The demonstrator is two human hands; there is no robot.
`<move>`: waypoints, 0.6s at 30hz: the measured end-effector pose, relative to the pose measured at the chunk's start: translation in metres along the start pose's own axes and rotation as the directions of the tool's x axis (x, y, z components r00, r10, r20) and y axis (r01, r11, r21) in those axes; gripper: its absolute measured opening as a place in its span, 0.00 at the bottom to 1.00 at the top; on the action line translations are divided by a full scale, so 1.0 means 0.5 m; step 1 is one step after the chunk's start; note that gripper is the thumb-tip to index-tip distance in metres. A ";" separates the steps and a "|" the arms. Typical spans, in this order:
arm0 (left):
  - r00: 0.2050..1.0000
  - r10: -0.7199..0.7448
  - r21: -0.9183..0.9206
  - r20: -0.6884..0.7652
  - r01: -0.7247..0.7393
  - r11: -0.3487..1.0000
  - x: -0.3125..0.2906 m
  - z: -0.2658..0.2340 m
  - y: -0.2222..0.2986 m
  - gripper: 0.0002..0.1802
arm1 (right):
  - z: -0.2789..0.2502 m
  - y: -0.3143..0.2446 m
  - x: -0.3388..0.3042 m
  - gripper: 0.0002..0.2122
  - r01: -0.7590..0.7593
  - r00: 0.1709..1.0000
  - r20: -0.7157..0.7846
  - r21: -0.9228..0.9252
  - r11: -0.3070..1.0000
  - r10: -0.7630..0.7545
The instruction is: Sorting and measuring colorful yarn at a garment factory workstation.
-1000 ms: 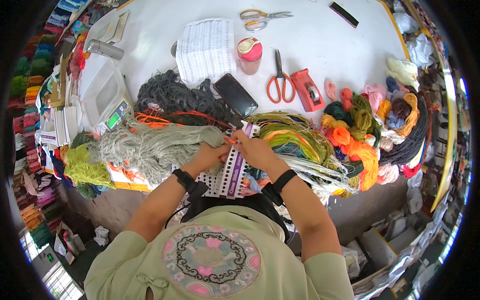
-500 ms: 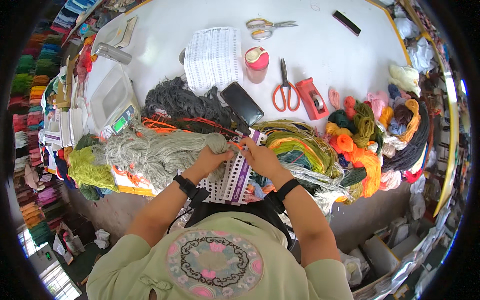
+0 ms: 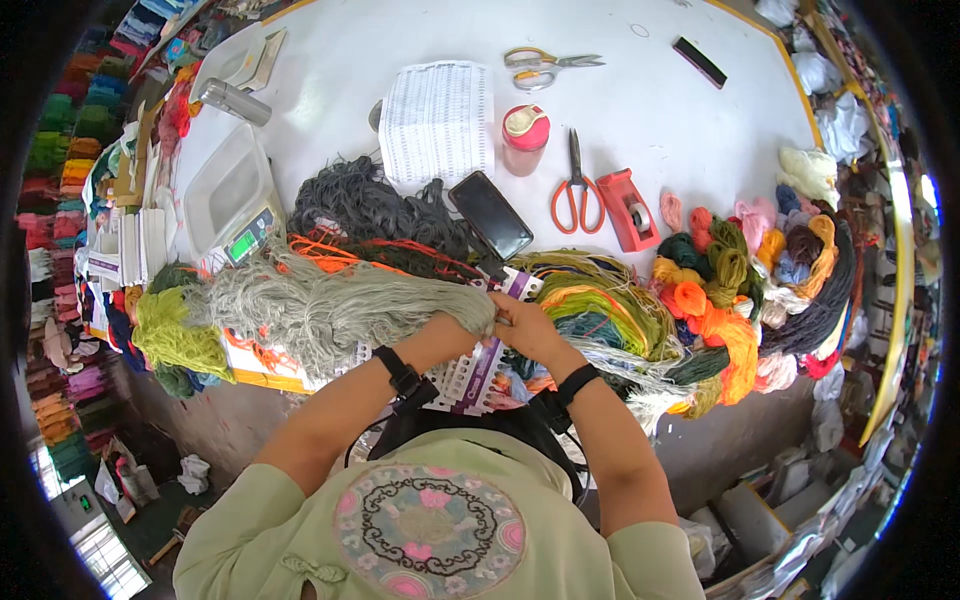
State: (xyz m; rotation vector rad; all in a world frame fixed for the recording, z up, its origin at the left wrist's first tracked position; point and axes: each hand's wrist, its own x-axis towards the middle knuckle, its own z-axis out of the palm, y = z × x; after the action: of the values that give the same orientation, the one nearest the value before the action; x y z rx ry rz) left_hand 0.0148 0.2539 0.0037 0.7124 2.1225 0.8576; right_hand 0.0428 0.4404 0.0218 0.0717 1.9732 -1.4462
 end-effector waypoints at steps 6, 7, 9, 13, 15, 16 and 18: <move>0.908 -0.100 -0.811 0.407 0.410 0.417 -0.042 -0.122 0.002 0.10 | 0.013 0.011 -0.003 0.17 0.129 0.975 -0.123 -0.351 0.928 -0.183; 0.934 -0.109 -0.879 0.341 0.358 0.315 -0.068 -0.142 -0.006 0.11 | 0.012 0.003 -0.005 0.17 0.090 0.985 -0.108 -0.350 0.932 -0.136; 0.967 -0.083 -0.954 0.243 0.253 0.158 -0.129 -0.186 -0.041 0.12 | 0.013 -0.004 -0.008 0.18 0.057 0.991 -0.094 -0.348 0.936 -0.095; 0.954 -0.265 -0.968 -0.143 -0.191 -0.163 -0.233 -0.278 -0.087 0.12 | 0.018 0.012 -0.008 0.18 0.063 0.980 -0.154 -0.359 0.931 -0.126; 0.953 -0.197 -0.917 -0.230 -0.280 -0.285 -0.250 -0.335 -0.113 0.13 | 0.026 0.004 -0.012 0.18 0.073 0.978 -0.158 -0.353 0.933 -0.136; 0.790 -0.514 -0.898 -0.334 -0.433 -0.083 -0.259 -0.354 -0.139 0.14 | 0.032 -0.006 -0.018 0.19 0.062 0.973 -0.180 -0.387 0.920 -0.141; 0.525 -0.736 -0.860 -0.428 -0.488 0.153 -0.248 -0.354 -0.129 0.15 | 0.034 -0.008 -0.024 0.20 0.036 0.968 -0.212 -0.415 0.909 -0.135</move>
State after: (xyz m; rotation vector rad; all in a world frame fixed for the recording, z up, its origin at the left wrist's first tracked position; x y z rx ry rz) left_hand -0.0656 0.0653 0.0979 -0.9677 1.4618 2.5215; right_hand 0.0587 0.4282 0.0293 -0.0322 2.4683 -1.0851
